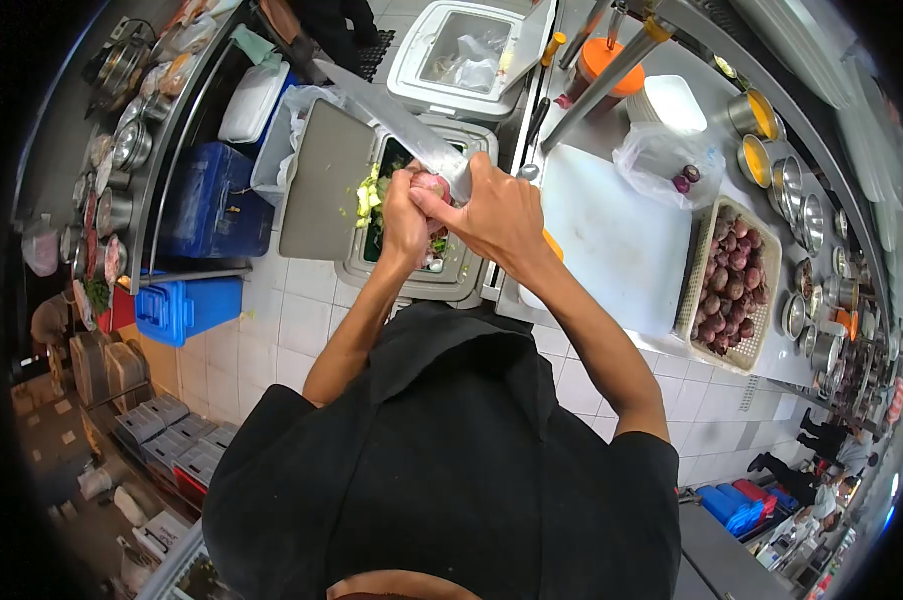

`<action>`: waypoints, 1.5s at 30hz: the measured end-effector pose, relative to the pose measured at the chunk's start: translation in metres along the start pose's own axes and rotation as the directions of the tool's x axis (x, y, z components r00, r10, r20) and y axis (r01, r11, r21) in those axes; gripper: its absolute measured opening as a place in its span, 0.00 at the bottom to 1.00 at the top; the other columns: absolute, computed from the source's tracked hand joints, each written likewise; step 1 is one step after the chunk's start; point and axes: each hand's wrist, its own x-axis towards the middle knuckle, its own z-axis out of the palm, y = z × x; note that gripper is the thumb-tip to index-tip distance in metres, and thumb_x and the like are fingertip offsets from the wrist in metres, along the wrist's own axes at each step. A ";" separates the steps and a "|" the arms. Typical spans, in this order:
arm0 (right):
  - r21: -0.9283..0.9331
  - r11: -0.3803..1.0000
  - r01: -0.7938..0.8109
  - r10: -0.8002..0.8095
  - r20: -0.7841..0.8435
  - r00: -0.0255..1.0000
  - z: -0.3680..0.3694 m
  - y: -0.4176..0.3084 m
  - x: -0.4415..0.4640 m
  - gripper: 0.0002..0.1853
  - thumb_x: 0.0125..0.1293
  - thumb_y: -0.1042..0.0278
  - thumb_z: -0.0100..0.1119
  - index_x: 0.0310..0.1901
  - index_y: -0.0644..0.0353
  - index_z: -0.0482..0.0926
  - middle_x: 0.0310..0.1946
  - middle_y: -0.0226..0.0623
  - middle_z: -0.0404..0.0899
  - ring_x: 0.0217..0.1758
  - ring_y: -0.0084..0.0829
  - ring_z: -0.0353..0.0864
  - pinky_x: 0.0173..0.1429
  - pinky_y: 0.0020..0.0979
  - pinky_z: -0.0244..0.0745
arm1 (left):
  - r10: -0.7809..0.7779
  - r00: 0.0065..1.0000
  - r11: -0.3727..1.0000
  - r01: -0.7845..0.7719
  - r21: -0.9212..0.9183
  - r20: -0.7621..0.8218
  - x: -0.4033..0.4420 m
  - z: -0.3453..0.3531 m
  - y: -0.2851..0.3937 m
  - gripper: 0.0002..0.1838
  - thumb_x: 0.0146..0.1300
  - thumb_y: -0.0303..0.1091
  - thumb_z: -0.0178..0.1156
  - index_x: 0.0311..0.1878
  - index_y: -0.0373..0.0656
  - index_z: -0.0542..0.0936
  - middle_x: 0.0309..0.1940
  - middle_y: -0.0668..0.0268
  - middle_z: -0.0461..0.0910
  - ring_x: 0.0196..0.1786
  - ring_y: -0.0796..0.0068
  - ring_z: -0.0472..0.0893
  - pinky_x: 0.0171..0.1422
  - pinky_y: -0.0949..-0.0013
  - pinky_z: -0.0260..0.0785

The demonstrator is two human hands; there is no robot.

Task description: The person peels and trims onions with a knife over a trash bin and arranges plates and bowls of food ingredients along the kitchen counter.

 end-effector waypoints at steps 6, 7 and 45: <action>0.053 0.997 0.056 -0.057 0.013 0.998 0.001 -0.005 0.008 0.36 0.55 0.29 0.61 0.26 0.64 0.69 0.13 0.49 0.75 0.17 0.48 0.79 0.22 0.43 0.72 | -0.145 0.974 0.987 0.129 0.101 0.174 0.007 -0.018 0.016 0.21 0.72 0.41 0.34 0.40 0.39 0.75 0.22 0.68 0.74 0.20 0.81 0.68 0.21 0.74 0.58; 0.054 0.997 0.064 -0.064 0.013 0.998 0.003 -0.002 0.009 0.36 0.55 0.29 0.61 0.26 0.64 0.69 0.13 0.49 0.75 0.17 0.48 0.79 0.22 0.43 0.72 | -0.166 0.957 0.982 0.139 0.126 0.238 0.009 -0.021 0.020 0.23 0.74 0.44 0.35 0.37 0.38 0.75 0.21 0.68 0.73 0.18 0.82 0.65 0.20 0.75 0.56; 0.199 0.900 0.387 -0.340 -0.234 0.911 0.013 -0.013 0.064 0.23 0.61 0.51 0.68 0.30 0.64 0.69 0.15 0.44 0.72 0.16 0.40 0.72 0.23 0.35 0.67 | -0.026 0.979 0.899 0.111 -0.423 0.202 0.012 -0.049 0.035 0.16 0.72 0.42 0.55 0.54 0.41 0.75 0.45 0.65 0.80 0.48 0.75 0.80 0.53 0.70 0.72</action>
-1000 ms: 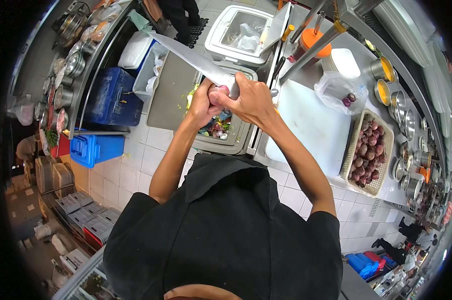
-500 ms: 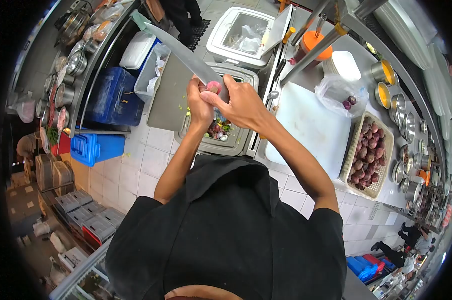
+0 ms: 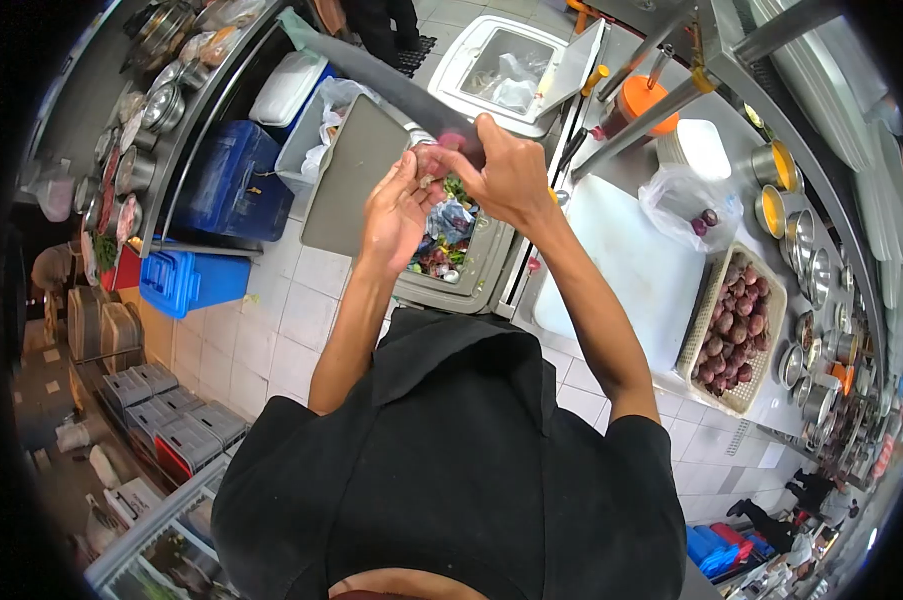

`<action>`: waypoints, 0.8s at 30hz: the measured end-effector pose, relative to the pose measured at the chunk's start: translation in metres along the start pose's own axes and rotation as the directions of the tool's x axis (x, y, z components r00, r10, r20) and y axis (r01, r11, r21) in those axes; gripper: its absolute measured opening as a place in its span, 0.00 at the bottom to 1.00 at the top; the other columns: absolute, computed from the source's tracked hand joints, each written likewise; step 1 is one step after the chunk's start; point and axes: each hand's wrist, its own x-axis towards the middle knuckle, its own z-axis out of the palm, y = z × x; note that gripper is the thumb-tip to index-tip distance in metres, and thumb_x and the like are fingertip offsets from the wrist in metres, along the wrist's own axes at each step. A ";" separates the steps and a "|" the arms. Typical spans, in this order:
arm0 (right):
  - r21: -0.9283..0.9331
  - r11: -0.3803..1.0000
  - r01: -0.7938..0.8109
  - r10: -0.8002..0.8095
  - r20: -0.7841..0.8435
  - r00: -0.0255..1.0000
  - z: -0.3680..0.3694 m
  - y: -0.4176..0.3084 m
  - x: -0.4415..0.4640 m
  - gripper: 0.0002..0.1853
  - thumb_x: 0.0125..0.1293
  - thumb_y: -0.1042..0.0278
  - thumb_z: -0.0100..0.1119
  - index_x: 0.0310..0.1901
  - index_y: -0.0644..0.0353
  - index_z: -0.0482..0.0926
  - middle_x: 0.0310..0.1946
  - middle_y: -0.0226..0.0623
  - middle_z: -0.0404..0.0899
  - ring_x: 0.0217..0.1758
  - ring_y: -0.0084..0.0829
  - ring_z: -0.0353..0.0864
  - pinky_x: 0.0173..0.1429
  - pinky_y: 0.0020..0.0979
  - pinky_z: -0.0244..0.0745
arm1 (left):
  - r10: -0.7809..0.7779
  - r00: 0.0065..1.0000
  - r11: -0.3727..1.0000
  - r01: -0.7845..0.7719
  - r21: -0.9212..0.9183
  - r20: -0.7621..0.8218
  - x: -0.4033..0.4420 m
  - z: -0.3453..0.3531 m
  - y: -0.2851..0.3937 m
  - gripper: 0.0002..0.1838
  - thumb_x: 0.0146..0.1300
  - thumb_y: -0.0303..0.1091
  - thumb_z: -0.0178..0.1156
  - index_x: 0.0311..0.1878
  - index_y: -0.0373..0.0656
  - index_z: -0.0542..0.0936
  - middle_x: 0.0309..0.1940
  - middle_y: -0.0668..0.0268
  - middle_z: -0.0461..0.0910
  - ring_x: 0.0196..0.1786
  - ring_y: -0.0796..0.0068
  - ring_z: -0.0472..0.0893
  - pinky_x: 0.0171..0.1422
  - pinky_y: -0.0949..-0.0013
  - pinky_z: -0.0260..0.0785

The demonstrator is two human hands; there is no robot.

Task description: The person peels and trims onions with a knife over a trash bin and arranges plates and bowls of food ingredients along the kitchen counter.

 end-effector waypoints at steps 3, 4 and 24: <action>-0.010 0.997 0.071 -0.070 0.089 0.994 0.008 -0.013 -0.010 0.23 0.58 0.51 0.69 0.29 0.62 0.68 0.17 0.44 0.73 0.19 0.44 0.75 0.25 0.37 0.69 | 0.037 0.995 0.994 -0.047 -0.101 -0.097 0.007 -0.004 -0.005 0.19 0.73 0.47 0.52 0.53 0.41 0.75 0.45 0.63 0.81 0.44 0.74 0.80 0.51 0.68 0.73; -0.010 0.988 0.155 -0.153 0.124 0.980 0.011 -0.017 -0.013 0.24 0.57 0.50 0.70 0.29 0.61 0.68 0.18 0.43 0.73 0.20 0.44 0.76 0.25 0.37 0.70 | 0.039 0.994 0.994 -0.049 -0.103 -0.099 0.010 -0.006 -0.003 0.19 0.73 0.47 0.52 0.53 0.41 0.75 0.45 0.63 0.81 0.44 0.74 0.80 0.51 0.68 0.73; -0.109 0.932 -0.345 0.361 0.265 0.894 0.052 -0.010 -0.024 0.39 0.52 0.26 0.62 0.29 0.66 0.72 0.21 0.50 0.79 0.27 0.50 0.82 0.34 0.44 0.75 | 0.018 0.998 0.999 -0.021 -0.046 -0.058 0.012 -0.093 -0.018 0.18 0.67 0.46 0.48 0.44 0.40 0.76 0.32 0.63 0.79 0.32 0.74 0.78 0.32 0.73 0.70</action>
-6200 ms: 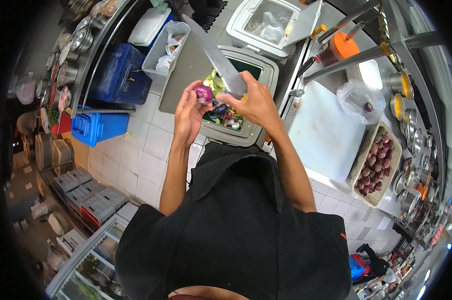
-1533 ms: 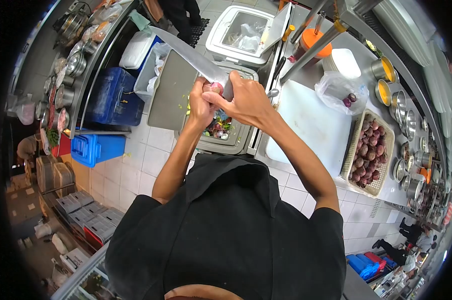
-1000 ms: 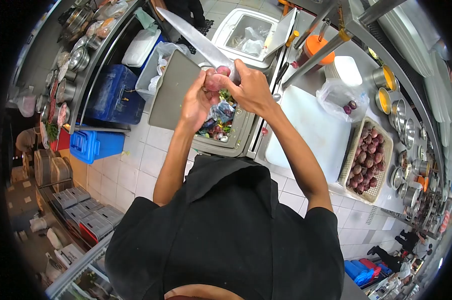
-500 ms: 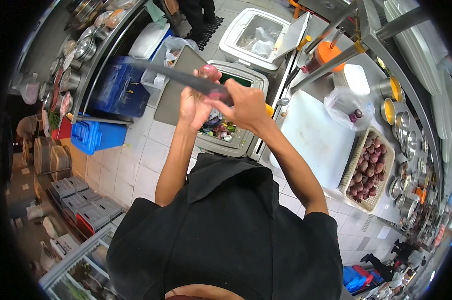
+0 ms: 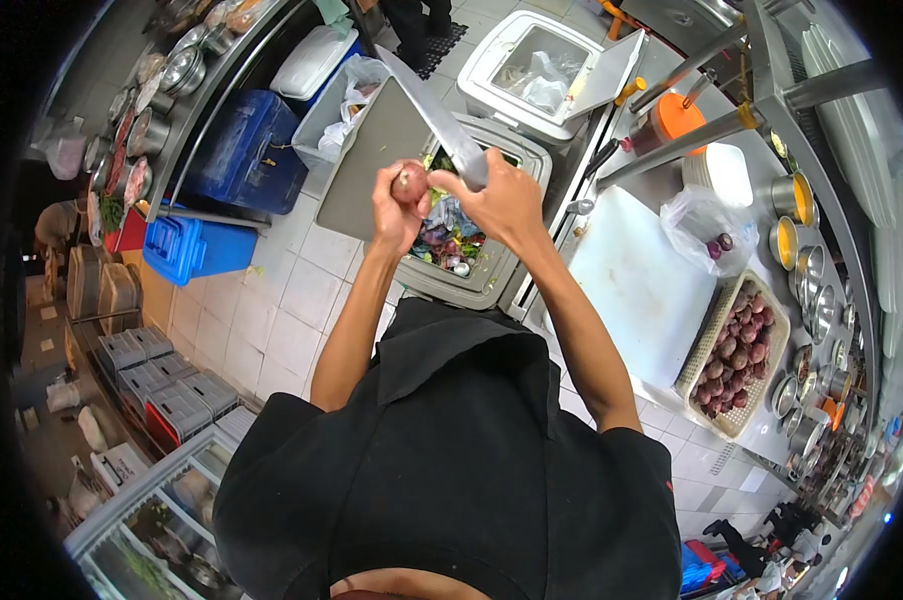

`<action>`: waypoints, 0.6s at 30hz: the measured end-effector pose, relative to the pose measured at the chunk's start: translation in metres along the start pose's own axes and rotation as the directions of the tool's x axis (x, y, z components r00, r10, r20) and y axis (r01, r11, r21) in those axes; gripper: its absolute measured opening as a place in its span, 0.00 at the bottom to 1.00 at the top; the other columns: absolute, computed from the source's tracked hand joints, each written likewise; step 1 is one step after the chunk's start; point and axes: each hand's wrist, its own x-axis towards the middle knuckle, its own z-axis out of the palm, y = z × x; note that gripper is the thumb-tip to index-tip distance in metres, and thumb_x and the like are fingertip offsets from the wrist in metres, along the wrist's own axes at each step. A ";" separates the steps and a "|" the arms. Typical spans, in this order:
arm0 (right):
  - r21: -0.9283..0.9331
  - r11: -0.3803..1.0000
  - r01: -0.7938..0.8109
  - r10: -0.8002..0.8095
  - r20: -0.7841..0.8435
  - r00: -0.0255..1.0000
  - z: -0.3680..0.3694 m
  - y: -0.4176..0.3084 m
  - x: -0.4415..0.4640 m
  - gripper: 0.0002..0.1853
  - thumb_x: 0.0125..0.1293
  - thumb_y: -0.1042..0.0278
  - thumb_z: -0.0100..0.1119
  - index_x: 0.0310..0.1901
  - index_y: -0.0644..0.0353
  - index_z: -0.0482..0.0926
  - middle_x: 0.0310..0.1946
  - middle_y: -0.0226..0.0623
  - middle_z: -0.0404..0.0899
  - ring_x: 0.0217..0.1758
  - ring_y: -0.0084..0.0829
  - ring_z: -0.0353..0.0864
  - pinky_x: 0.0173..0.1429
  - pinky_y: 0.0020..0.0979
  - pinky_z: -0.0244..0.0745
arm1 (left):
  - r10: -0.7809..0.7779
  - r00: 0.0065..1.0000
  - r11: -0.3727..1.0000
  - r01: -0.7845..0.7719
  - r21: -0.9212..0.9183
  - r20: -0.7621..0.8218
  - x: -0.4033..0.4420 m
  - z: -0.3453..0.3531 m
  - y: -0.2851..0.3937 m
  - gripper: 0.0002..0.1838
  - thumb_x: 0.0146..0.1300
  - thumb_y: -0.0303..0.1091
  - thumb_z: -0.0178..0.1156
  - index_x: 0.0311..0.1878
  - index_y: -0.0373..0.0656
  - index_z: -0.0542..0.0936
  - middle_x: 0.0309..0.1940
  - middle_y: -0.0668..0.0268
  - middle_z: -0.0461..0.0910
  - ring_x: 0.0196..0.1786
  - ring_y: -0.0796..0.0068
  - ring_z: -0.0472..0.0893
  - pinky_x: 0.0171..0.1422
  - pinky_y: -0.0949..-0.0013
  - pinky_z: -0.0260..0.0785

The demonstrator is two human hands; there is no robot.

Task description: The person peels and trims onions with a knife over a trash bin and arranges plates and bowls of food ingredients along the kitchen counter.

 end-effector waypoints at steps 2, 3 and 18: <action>-0.018 1.000 -0.001 0.002 0.036 0.999 0.001 -0.012 -0.002 0.43 0.46 0.22 0.64 0.30 0.67 0.72 0.21 0.51 0.80 0.27 0.50 0.83 0.34 0.43 0.77 | 0.027 0.995 0.999 -0.024 -0.034 0.095 0.005 0.001 -0.010 0.18 0.69 0.47 0.45 0.42 0.42 0.75 0.31 0.66 0.78 0.30 0.74 0.78 0.28 0.73 0.69; -0.023 0.999 0.021 -0.021 0.022 1.000 0.003 -0.017 -0.002 0.43 0.46 0.22 0.64 0.30 0.68 0.72 0.21 0.51 0.80 0.26 0.49 0.83 0.32 0.43 0.77 | 0.077 0.993 0.997 -0.076 0.011 -0.094 0.004 0.023 -0.010 0.18 0.70 0.48 0.44 0.42 0.43 0.75 0.30 0.67 0.77 0.27 0.76 0.76 0.25 0.73 0.67; -0.094 0.995 -0.018 0.008 -0.109 0.994 -0.015 -0.023 -0.008 0.41 0.52 0.26 0.62 0.27 0.69 0.70 0.23 0.58 0.79 0.25 0.52 0.82 0.29 0.46 0.75 | 0.347 0.887 0.905 -0.232 0.356 -0.304 0.016 0.062 -0.028 0.21 0.74 0.43 0.34 0.46 0.40 0.75 0.39 0.64 0.76 0.39 0.75 0.76 0.47 0.73 0.73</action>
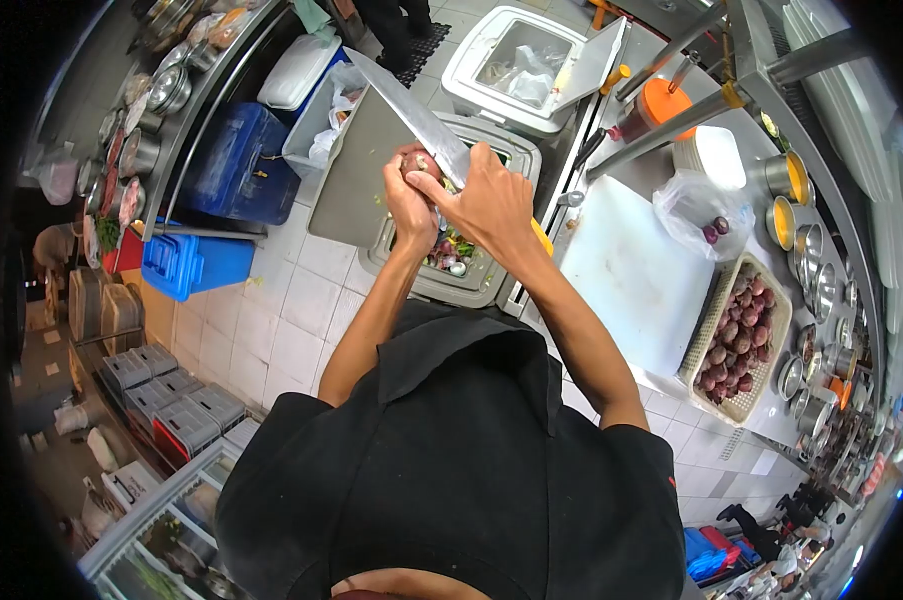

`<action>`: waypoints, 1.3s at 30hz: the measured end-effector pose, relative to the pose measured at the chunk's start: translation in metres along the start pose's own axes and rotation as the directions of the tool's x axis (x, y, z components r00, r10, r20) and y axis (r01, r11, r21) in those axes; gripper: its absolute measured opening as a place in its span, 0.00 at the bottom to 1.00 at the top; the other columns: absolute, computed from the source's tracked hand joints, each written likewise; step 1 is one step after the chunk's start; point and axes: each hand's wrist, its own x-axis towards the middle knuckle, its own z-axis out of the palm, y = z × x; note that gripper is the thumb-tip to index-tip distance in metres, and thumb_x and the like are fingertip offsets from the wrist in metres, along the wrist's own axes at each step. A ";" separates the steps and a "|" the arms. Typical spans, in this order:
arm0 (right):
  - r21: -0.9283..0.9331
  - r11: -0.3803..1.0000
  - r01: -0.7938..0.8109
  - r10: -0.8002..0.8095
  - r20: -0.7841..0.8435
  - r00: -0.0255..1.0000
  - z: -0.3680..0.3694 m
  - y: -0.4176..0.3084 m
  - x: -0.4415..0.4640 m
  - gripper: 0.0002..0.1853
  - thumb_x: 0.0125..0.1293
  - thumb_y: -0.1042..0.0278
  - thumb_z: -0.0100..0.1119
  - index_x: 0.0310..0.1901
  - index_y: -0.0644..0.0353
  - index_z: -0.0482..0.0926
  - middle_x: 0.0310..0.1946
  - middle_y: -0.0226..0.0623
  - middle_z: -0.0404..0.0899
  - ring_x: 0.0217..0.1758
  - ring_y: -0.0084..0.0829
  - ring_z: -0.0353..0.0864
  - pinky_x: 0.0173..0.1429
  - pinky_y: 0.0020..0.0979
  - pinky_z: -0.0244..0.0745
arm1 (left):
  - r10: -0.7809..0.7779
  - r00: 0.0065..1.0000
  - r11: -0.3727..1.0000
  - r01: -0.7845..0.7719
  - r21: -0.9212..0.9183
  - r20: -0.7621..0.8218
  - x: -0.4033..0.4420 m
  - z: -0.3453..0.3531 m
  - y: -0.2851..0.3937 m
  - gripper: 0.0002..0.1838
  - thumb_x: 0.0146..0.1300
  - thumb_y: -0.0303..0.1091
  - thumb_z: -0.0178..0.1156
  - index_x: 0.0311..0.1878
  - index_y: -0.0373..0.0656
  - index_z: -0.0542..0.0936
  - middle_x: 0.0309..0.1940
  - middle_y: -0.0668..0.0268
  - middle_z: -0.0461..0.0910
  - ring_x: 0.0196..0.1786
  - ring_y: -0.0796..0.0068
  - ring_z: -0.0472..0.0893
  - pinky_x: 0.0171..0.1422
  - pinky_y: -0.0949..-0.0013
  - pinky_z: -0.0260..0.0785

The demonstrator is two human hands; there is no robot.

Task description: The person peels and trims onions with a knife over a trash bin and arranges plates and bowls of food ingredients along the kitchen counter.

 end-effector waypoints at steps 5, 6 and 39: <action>-0.004 1.000 0.025 -0.025 -0.013 1.000 -0.006 0.002 0.000 0.39 0.55 0.28 0.62 0.28 0.69 0.70 0.23 0.58 0.79 0.24 0.54 0.81 0.28 0.46 0.74 | -0.052 0.999 0.998 0.052 -0.045 -0.007 -0.003 0.006 -0.002 0.19 0.73 0.42 0.36 0.41 0.41 0.75 0.34 0.67 0.74 0.33 0.78 0.73 0.38 0.74 0.69; -0.005 1.000 0.023 -0.023 -0.013 1.000 -0.007 0.004 0.000 0.39 0.55 0.28 0.62 0.28 0.69 0.70 0.23 0.58 0.79 0.24 0.54 0.81 0.28 0.46 0.74 | -0.058 0.998 0.996 0.056 -0.065 -0.025 -0.004 0.009 0.002 0.18 0.72 0.41 0.37 0.37 0.41 0.74 0.31 0.68 0.72 0.29 0.79 0.70 0.30 0.75 0.66; 0.389 0.915 0.106 -0.210 0.236 0.949 -0.025 0.030 0.029 0.28 0.66 0.44 0.58 0.31 0.71 0.75 0.16 0.53 0.73 0.17 0.45 0.71 0.27 0.40 0.67 | -0.144 0.935 0.981 0.177 -0.074 0.325 0.013 0.033 0.035 0.18 0.73 0.44 0.39 0.38 0.42 0.75 0.22 0.69 0.73 0.18 0.84 0.66 0.17 0.78 0.53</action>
